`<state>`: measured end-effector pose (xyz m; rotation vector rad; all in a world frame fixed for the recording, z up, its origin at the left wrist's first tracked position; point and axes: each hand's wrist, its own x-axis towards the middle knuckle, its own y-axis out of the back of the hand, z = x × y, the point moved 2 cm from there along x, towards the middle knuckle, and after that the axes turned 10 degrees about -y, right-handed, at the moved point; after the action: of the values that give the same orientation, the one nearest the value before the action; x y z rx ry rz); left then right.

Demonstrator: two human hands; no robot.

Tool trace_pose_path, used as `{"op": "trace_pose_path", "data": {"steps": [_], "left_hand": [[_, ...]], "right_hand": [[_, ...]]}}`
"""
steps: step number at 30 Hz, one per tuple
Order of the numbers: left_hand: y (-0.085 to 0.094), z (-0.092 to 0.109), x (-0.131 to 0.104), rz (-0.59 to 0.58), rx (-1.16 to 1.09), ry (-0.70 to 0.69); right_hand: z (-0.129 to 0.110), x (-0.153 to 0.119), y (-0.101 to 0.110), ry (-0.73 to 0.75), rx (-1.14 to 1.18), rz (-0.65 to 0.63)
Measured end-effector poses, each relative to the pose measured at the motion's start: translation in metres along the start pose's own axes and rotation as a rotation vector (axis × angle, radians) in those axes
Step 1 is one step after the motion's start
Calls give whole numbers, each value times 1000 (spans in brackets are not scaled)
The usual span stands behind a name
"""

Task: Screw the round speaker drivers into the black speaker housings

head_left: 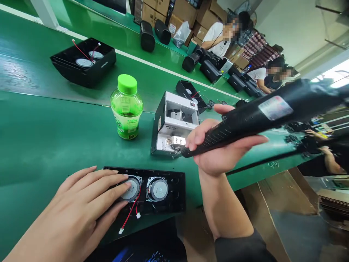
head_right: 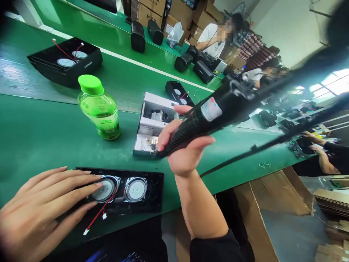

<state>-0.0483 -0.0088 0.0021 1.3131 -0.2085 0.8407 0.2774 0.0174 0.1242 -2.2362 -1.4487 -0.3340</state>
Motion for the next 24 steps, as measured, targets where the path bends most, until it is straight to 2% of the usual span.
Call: {"op": "trace_pose_path", "data": {"steps": [1, 3, 5, 8, 12, 16, 21, 24], "left_hand": [[0, -2, 3, -11, 0, -13], [-1, -5, 10, -31, -48, 45], [-1, -4, 18, -39, -82, 83], [2, -3, 32, -51, -63, 4], [7, -9, 47, -89, -65, -88], [10, -12, 50, -130, -86, -131], [10, -11, 50, -154, -71, -145], [10, -10, 51, -141, -63, -147]], "right_hand": [[-3, -2, 2, -2, 24, 14], [-15, -9, 5, -71, 57, 4], [-30, -19, 6, -167, 83, -68], [-42, -34, -3, -226, 124, -204], [-17, -51, -24, -311, 224, -250], [12, -55, -38, -384, 260, -325], [16, -53, -41, -461, 229, -348], [17, -53, -44, -459, 216, -332]]}}
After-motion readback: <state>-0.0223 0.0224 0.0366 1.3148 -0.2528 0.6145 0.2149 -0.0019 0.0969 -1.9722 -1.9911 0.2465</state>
